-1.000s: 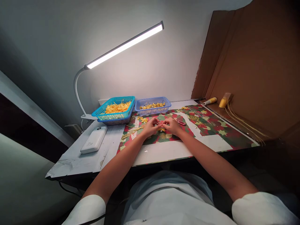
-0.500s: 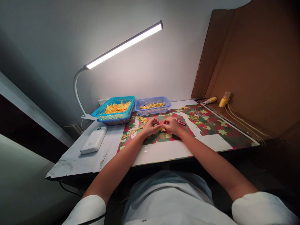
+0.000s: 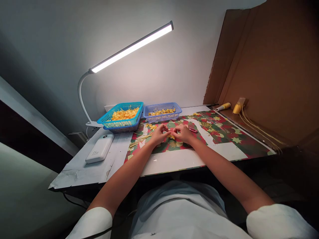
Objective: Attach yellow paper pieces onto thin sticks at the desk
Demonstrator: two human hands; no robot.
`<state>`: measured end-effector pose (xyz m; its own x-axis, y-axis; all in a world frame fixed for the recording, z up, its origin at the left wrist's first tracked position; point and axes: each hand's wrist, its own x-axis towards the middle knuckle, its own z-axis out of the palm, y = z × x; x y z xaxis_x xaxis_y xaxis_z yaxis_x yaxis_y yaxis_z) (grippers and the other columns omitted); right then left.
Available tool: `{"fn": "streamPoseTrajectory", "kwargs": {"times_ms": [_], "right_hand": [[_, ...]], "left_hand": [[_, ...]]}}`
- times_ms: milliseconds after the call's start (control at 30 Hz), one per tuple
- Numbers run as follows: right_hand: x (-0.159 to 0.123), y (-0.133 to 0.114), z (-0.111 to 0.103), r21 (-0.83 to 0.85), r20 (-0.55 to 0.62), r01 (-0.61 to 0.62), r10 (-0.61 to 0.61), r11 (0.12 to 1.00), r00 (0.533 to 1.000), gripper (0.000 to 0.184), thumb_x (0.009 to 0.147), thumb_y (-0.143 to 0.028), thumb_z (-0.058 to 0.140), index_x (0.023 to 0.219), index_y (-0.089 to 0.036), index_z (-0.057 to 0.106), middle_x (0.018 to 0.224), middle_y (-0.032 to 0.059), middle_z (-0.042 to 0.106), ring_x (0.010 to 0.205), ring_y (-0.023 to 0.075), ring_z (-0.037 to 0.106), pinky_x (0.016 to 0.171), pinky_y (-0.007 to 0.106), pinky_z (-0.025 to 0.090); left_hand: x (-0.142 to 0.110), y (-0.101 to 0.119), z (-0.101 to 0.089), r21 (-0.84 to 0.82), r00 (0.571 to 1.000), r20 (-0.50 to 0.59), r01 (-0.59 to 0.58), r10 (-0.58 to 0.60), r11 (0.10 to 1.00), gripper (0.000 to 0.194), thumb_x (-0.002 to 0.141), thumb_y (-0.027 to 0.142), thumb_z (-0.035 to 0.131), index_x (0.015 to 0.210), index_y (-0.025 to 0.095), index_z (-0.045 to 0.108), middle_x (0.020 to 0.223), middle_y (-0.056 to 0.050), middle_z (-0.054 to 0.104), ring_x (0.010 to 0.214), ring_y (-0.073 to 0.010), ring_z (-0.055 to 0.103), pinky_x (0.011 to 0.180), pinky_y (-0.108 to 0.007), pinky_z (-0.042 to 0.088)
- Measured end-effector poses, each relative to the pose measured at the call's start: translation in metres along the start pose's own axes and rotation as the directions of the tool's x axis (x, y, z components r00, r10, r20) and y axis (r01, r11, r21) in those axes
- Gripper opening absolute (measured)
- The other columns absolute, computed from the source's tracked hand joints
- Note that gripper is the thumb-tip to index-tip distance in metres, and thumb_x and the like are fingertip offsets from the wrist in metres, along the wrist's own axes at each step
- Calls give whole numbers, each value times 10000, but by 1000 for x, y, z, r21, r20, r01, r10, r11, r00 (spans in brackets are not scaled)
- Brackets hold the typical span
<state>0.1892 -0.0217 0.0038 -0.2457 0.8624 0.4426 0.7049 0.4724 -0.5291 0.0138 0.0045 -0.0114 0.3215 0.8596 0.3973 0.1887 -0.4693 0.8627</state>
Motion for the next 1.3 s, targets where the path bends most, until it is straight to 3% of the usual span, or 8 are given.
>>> {"fn": "streamPoseTrajectory", "kwargs": {"times_ms": [400, 600, 733, 967, 1300], "right_hand": [[-1, -2, 1, -14, 29, -3, 3, 1000, 1000, 246, 785, -304, 574, 572, -182, 578, 685, 11, 679, 777, 173, 566, 795, 345, 298], [1, -1, 1, -35, 22, -21, 22, 999, 1000, 258, 782, -309, 567, 560, -180, 580, 678, 17, 682, 753, 171, 562, 774, 339, 298], [1, -2, 1, -33, 5, -46, 46, 998, 999, 239, 776, -320, 583, 580, -184, 578, 718, 20, 694, 795, 185, 568, 789, 353, 286], [-2, -5, 1, 1, -90, 21, -21, 1000, 996, 100, 754, -280, 597, 693, -201, 589, 757, 11, 675, 785, 181, 573, 803, 353, 286], [-3, -4, 2, -28, -96, 71, -74, 997, 993, 100, 764, -267, 598, 697, -206, 639, 750, 18, 681, 810, 187, 579, 828, 355, 284]], "left_hand": [[-1, 0, 2, -117, 997, -19, 73, -75, 990, 372, 632, 382, 741, 768, 176, 463, 734, 26, 527, 706, -109, 571, 617, -212, 418], [-2, 6, 4, -198, 986, -1, 164, -167, 966, 432, 579, 382, 780, 749, 179, 438, 647, 47, 522, 586, -79, 529, 535, -190, 383], [-2, 6, 4, -226, 986, 3, 166, -169, 960, 432, 581, 374, 787, 746, 176, 441, 624, 50, 531, 559, -67, 515, 525, -183, 373], [-3, 6, 4, -226, 980, 0, 194, -199, 955, 441, 583, 392, 792, 741, 179, 440, 606, 49, 528, 557, -74, 522, 530, -190, 380], [-2, 7, 6, -260, 980, -43, 179, -196, 949, 461, 544, 360, 817, 717, 177, 431, 590, 62, 511, 524, -60, 502, 501, -183, 358]]}}
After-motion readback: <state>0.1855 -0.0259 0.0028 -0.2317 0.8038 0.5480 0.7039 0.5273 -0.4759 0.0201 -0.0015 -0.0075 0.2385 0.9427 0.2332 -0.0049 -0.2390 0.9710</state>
